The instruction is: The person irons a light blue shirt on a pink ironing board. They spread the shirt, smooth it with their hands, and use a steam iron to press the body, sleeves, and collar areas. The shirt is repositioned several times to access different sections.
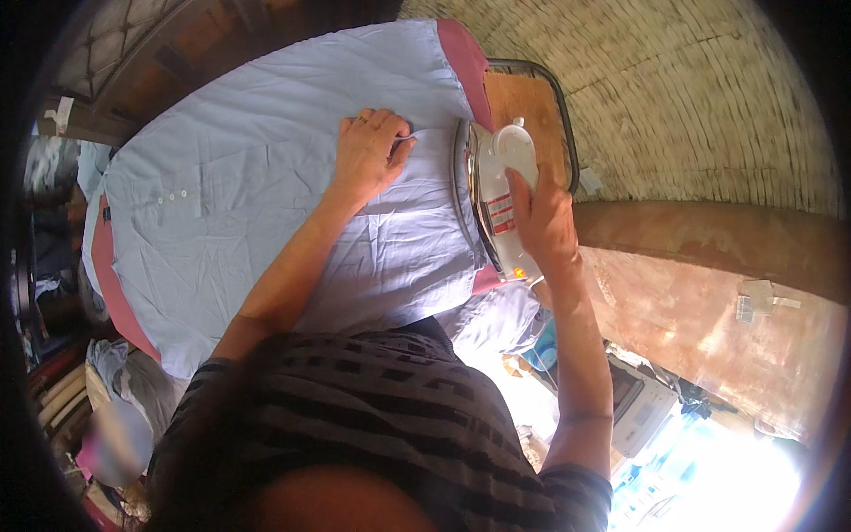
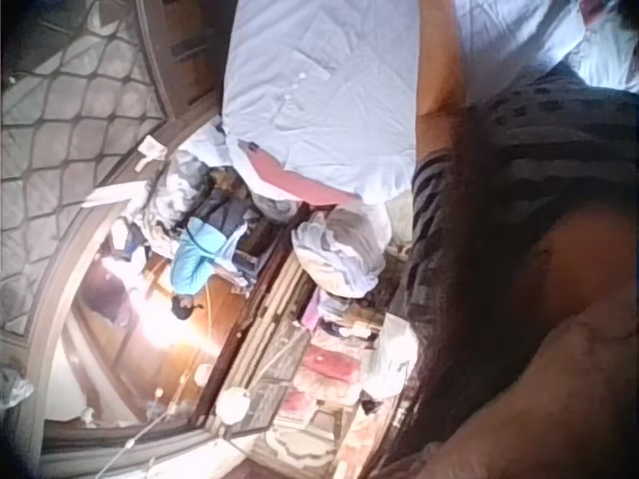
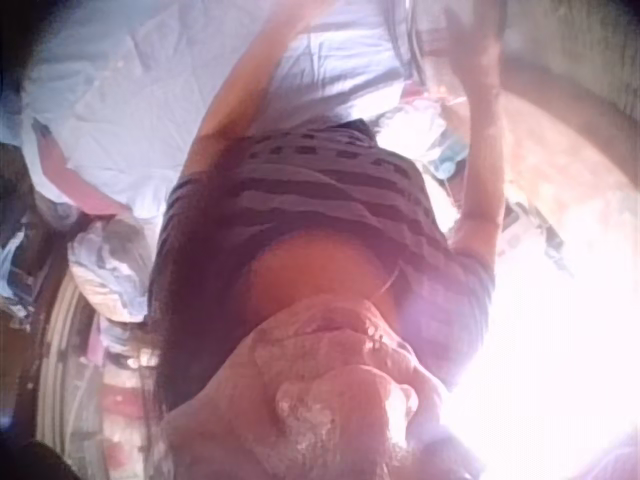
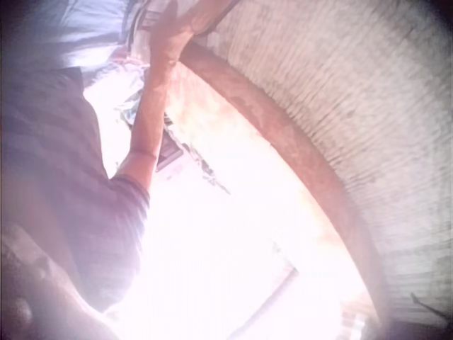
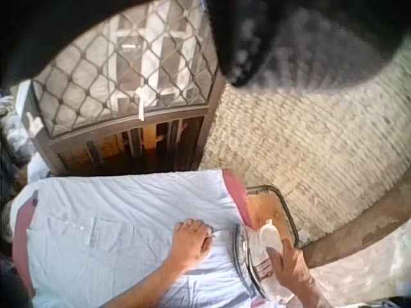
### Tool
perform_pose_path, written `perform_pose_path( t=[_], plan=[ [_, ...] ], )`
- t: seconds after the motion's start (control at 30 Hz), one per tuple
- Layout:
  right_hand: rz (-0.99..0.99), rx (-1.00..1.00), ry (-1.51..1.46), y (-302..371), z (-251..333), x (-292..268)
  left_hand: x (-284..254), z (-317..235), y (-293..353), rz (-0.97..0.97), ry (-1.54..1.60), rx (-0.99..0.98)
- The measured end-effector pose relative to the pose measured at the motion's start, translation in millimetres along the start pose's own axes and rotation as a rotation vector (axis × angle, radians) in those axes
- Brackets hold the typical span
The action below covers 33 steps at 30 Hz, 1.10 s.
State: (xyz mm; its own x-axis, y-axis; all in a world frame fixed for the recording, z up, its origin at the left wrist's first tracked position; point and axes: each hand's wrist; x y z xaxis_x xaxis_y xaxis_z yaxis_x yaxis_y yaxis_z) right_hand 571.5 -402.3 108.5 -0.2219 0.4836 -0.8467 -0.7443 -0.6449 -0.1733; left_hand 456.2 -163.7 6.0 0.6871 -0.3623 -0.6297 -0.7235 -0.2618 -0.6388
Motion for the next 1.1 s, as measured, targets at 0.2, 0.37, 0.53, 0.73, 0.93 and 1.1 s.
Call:
perform_pose_path(
  t=[0.2, 0.37, 0.53, 0.73, 0.93, 1.1],
  plan=[
    [0.086, 0.012, -0.030, -33.9, 2.4, 1.0, -22.7, 11.3, 0.9, 0.146, -0.113, 0.000],
    [0.267, -0.138, -0.070, -20.3, 0.2, -21.2, -61.6, 43.4, 4.0, 0.272, 0.029, -0.091],
    [0.347, -0.389, 0.060, -41.1, 20.9, -2.1, -68.1, 45.1, -1.6, 0.303, 0.171, -0.197],
    [0.365, -0.501, 0.047, -72.4, 24.5, 14.0, -91.4, 19.5, 39.8, 0.007, -0.148, -0.150],
    [0.426, -0.440, 0.059, -71.6, 24.2, 11.4, -165.1, 46.2, 97.4, -0.163, -0.167, -0.255],
    [0.360, -0.526, 0.031, -73.2, 26.7, 13.9, -254.8, 150.7, 150.8, -0.258, -0.870, -0.451]
  ],
)
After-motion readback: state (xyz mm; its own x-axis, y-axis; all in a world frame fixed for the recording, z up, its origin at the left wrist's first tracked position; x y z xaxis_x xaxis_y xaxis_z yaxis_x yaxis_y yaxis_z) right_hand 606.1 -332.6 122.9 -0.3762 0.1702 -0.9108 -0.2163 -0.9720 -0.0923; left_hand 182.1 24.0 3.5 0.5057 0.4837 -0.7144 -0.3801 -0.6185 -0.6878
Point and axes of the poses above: each hand's wrist, its own y-axis away from the middle knuckle, its own x-axis out of the palm, z = x × y, and after that the axes turned 10 degrees about x, right-handed
